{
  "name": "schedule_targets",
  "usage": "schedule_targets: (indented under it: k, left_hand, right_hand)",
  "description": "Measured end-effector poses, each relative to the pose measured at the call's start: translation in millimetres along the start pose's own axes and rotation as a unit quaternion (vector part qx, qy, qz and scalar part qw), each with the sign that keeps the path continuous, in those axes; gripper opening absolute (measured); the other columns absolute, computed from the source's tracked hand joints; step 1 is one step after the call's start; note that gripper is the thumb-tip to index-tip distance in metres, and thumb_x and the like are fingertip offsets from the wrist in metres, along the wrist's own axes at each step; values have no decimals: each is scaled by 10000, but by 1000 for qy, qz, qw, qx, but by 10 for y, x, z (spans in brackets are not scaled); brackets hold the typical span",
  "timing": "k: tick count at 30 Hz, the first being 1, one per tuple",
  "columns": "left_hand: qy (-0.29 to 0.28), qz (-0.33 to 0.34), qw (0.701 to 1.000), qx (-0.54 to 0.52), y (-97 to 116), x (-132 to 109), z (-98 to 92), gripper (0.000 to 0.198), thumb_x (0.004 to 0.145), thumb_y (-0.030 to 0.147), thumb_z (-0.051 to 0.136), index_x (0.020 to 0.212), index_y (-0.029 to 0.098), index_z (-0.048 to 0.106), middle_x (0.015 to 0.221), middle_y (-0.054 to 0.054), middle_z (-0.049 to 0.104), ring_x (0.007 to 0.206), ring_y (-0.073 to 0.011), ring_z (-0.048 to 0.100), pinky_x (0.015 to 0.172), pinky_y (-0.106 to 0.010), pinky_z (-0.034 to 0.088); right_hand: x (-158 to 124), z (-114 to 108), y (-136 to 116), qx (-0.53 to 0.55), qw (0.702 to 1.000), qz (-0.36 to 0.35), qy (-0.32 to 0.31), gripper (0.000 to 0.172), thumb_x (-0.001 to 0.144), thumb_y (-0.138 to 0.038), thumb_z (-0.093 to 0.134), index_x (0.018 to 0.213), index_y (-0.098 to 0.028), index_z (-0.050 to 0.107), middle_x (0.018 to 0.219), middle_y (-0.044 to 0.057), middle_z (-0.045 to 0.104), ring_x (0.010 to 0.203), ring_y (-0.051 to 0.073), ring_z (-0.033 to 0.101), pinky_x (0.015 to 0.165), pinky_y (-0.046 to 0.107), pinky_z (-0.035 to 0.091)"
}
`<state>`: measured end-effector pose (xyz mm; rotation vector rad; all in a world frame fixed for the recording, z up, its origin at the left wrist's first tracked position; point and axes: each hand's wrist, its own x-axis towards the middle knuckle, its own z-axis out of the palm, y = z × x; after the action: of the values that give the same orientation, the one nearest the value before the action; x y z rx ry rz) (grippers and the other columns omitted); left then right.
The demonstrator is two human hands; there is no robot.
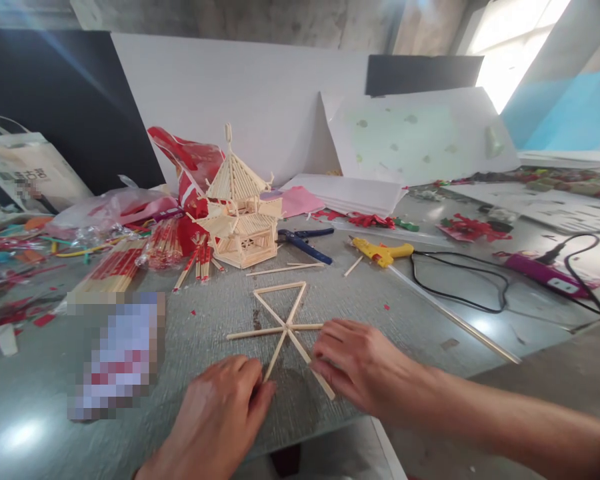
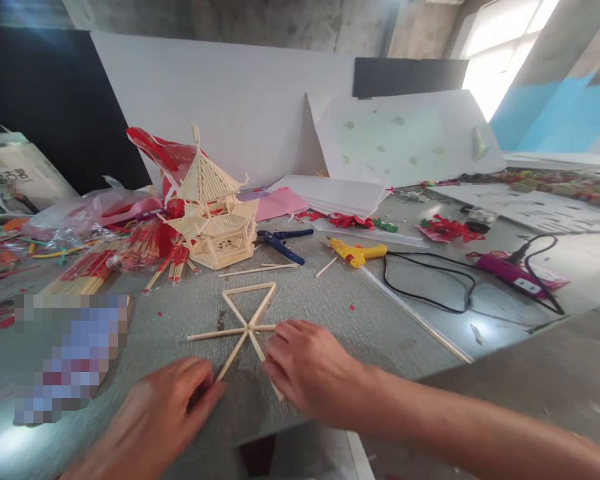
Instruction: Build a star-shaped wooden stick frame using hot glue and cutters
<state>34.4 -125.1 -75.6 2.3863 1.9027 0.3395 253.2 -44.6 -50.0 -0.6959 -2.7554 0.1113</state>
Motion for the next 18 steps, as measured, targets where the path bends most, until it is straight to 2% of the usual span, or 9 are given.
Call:
schedule_targets:
  k: [3, 5, 8, 12, 15, 18]
  left_hand:
    - [-7, -12, 1000, 8, 33, 18, -21, 232, 887, 247, 447, 672, 202, 519, 649, -2, 605, 587, -172, 591, 535, -265, 379]
    - [-20, -22, 999, 16, 59, 34, -40, 234, 883, 245, 448, 665, 199, 520, 644, -2, 606, 586, -171, 592, 536, -262, 373]
    - [-45, -42, 998, 14, 98, 65, -67, 240, 882, 235, 439, 664, 196, 529, 649, -4, 609, 610, -176, 599, 550, -262, 372]
    - [-72, -56, 996, 12, 122, 103, -80, 255, 889, 231, 413, 679, 194, 553, 667, -5, 615, 644, -175, 602, 581, -263, 374]
    - [-75, -55, 996, 10, 120, 122, -72, 254, 894, 250, 408, 700, 196, 562, 677, -6, 617, 643, -174, 597, 584, -264, 367]
    - [-80, -57, 995, 8, 119, 143, -77, 257, 894, 247, 406, 699, 195, 564, 660, -1, 613, 615, -165, 589, 565, -256, 348]
  right_hand:
    - [93, -57, 158, -33, 999, 4, 6, 196, 916, -215, 440, 805, -142, 584, 841, 64, 569, 781, 154, 499, 729, 291, 425]
    - [148, -43, 246, -47, 999, 9, -19, 153, 898, -199, 479, 821, -138, 596, 858, 65, 573, 802, 158, 507, 762, 300, 430]
    - [194, 45, 315, -67, 997, -7, -46, 164, 903, -185, 474, 811, -141, 602, 808, 52, 575, 764, 154, 511, 732, 291, 432]
    - [195, 138, 335, -94, 995, -21, -35, 221, 928, -183, 424, 792, -143, 594, 780, 49, 572, 737, 152, 508, 693, 279, 425]
    - [174, 116, 329, -76, 996, -26, -30, 222, 929, -187, 422, 797, -144, 595, 784, 44, 571, 736, 148, 505, 693, 274, 422]
    - [141, 60, 270, -40, 999, -10, 6, 195, 918, -235, 450, 837, -148, 605, 835, 53, 578, 774, 159, 501, 710, 290, 423]
